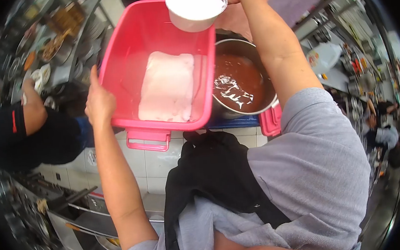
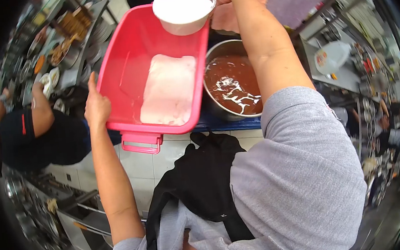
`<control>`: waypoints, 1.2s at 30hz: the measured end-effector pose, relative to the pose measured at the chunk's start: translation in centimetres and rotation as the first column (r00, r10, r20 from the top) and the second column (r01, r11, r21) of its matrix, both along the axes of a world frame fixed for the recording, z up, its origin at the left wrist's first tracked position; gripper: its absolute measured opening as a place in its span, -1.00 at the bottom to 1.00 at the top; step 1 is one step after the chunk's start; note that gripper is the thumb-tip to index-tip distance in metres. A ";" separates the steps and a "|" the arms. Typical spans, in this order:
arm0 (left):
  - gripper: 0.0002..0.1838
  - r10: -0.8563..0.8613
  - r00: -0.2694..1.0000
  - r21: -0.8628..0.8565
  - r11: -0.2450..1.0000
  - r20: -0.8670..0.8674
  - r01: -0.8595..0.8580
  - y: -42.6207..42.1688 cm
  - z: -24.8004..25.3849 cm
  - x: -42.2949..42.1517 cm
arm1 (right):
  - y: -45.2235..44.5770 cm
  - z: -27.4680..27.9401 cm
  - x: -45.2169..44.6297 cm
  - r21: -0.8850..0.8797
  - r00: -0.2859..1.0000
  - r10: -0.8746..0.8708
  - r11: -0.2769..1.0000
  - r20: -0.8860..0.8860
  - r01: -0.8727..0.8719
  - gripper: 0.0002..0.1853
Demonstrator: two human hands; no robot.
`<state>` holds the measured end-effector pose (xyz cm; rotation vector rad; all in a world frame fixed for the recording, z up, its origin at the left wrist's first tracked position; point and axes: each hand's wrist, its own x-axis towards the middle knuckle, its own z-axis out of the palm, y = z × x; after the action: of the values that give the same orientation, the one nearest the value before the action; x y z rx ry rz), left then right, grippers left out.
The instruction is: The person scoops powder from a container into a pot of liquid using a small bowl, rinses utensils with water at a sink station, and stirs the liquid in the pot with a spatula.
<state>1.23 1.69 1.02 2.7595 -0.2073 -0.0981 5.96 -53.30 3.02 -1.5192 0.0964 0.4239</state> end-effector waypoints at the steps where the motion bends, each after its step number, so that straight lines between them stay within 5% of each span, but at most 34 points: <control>1: -0.13 -0.015 1.000 -0.026 1.000 0.009 0.015 0.1 -0.3 0.1 | -3.8 -0.8 -2.2 -0.003 0.999 -0.038 0.999 0.001 0.038 -0.41; 4: -0.12 -0.042 0.999 -0.004 0.999 0.009 0.042 0.0 -0.4 0.3 | -9.5 -2.1 -10.7 0.041 0.987 -0.155 0.987 -0.038 0.156 -0.45; 6: -0.12 -0.070 0.997 -0.002 0.998 0.021 0.070 0.0 -0.8 0.4 | -6.3 -0.8 -17.9 -0.247 0.852 -0.494 0.859 -0.174 0.448 -0.33; 12: -0.12 -0.095 0.994 0.009 0.995 0.044 0.095 0.2 -1.4 0.7 | -4.5 -11.6 -28.1 -0.537 0.717 -0.631 0.731 -0.297 0.421 -0.23; 14: -0.11 -0.095 0.995 0.010 0.995 0.037 0.094 0.1 -1.0 0.3 | -6.6 -19.1 -29.1 -0.629 0.692 -0.675 0.660 -0.255 0.411 -0.24; 16: -0.11 -0.093 0.995 0.017 0.996 0.029 0.093 0.1 -0.8 0.2 | -3.2 -20.3 -29.7 -0.753 0.566 -0.802 0.489 -0.189 0.441 -0.32; 18: -0.10 -0.098 0.995 -0.001 0.995 0.031 0.098 0.1 -0.9 0.2 | -1.6 -21.0 -30.0 -0.796 0.566 -0.801 0.468 -0.198 0.383 -0.37; 21: -0.09 -0.106 0.994 -0.006 0.994 0.033 0.106 0.2 -1.2 0.4 | -3.1 -26.4 -30.0 -0.967 0.618 -0.785 0.187 -0.042 0.172 -0.39; 24: -0.05 -0.139 0.974 -0.009 0.990 0.177 0.143 0.9 -3.1 1.6 | 2.3 -21.9 -28.8 -0.990 0.581 -0.814 0.106 -0.033 0.093 -0.42; 26: -0.06 -0.112 0.989 -0.002 0.994 0.097 0.113 0.1 -1.3 0.5 | 3.7 -21.9 -28.2 -0.993 0.605 -0.796 0.044 0.033 0.112 -0.42; 33: -0.07 -0.106 0.992 0.002 0.994 0.066 0.106 0.1 -1.4 0.6 | 5.6 -22.0 -26.7 -0.930 0.882 -0.396 -0.349 0.256 0.113 -0.52; 36: -0.08 -0.091 0.995 0.002 0.996 0.029 0.091 -0.1 -0.8 0.3 | 5.6 -22.1 -25.9 -0.902 0.909 -0.309 -0.409 0.279 0.138 -0.51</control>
<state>1.50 1.55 0.18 2.7538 -0.3407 -0.0813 -19.97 -47.73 -19.12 -3.1860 1.2293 -0.1426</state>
